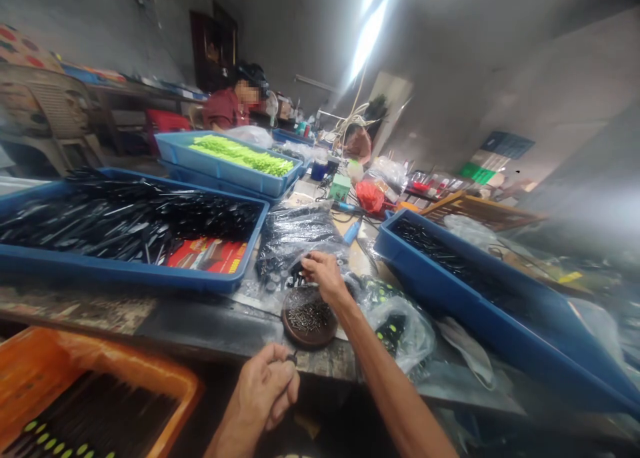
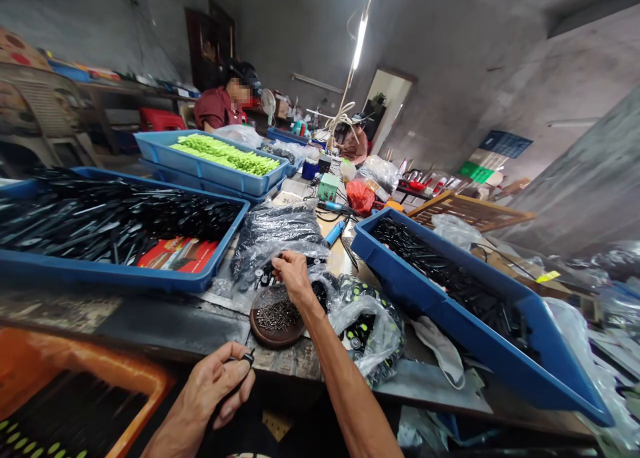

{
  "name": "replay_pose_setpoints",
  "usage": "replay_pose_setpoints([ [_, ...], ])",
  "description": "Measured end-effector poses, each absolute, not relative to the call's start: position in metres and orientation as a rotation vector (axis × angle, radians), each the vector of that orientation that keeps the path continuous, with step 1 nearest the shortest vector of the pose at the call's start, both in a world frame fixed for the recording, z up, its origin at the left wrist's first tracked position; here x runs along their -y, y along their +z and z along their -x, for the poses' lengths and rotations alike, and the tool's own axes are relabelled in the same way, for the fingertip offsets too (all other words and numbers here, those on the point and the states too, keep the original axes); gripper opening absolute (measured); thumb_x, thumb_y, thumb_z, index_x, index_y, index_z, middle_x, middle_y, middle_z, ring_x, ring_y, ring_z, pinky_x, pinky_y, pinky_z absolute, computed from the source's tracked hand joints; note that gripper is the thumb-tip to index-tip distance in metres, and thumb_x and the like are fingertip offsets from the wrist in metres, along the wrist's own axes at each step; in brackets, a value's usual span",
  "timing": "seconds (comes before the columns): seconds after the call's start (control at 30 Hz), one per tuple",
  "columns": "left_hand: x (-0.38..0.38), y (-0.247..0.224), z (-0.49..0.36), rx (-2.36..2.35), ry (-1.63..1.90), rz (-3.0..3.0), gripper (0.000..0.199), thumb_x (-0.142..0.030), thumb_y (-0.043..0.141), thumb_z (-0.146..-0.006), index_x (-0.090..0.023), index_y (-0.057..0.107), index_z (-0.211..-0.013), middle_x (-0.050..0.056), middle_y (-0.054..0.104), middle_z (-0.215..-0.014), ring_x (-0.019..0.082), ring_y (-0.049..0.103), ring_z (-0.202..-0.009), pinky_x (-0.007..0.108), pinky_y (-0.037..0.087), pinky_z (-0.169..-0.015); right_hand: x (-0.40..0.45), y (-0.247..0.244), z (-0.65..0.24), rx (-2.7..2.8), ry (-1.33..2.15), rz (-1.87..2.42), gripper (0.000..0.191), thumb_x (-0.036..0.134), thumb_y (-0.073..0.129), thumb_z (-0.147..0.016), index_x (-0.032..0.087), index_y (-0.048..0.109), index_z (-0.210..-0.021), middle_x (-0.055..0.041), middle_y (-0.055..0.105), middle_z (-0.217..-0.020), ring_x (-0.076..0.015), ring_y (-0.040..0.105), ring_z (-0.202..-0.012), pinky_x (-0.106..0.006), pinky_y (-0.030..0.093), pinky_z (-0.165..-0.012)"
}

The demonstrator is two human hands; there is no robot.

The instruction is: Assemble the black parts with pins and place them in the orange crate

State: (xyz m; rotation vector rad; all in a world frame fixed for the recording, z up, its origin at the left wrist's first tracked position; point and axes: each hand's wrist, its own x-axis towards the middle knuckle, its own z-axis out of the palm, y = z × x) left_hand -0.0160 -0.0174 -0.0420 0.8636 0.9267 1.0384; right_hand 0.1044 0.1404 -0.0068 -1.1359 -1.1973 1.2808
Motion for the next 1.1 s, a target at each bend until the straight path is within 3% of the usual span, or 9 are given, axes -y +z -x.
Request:
replay_pose_setpoints([
  [0.27,0.020,-0.037,0.019,-0.930,1.020,-0.981,0.024,-0.040,0.054,-0.080,-0.017,0.048,-0.082,-0.002,0.055,-0.055,0.005,0.033,-0.037,0.017,0.024,-0.035,-0.045,-0.006,-0.127,1.037,1.464,0.995,0.021,0.028,0.066,-0.065,0.015,0.063,-0.080,0.0010,0.055,-0.060,-0.0093,0.050,-0.051,-0.019,0.035,-0.046],
  [0.53,0.025,-0.036,0.009,-0.942,0.928,-1.038,0.018,-0.033,0.052,-0.082,-0.015,0.051,-0.082,0.000,0.056,-0.058,0.004,0.033,-0.039,0.017,0.023,-0.037,0.008,-0.035,-0.146,0.921,1.509,0.962,0.019,0.031,0.066,-0.071,0.017,0.064,-0.083,-0.0012,0.057,-0.066,-0.0091,0.047,-0.053,-0.018,0.036,-0.046],
  [1.1,0.026,-0.041,0.005,-0.896,0.893,-1.028,0.018,-0.032,0.050,-0.084,-0.015,0.051,-0.079,-0.001,0.054,-0.059,0.004,0.032,-0.040,0.018,0.020,-0.037,0.018,-0.047,-0.144,0.973,1.451,0.971,0.016,0.030,0.063,-0.076,0.016,0.063,-0.085,-0.0019,0.058,-0.069,-0.0076,0.046,-0.052,-0.018,0.036,-0.048],
])
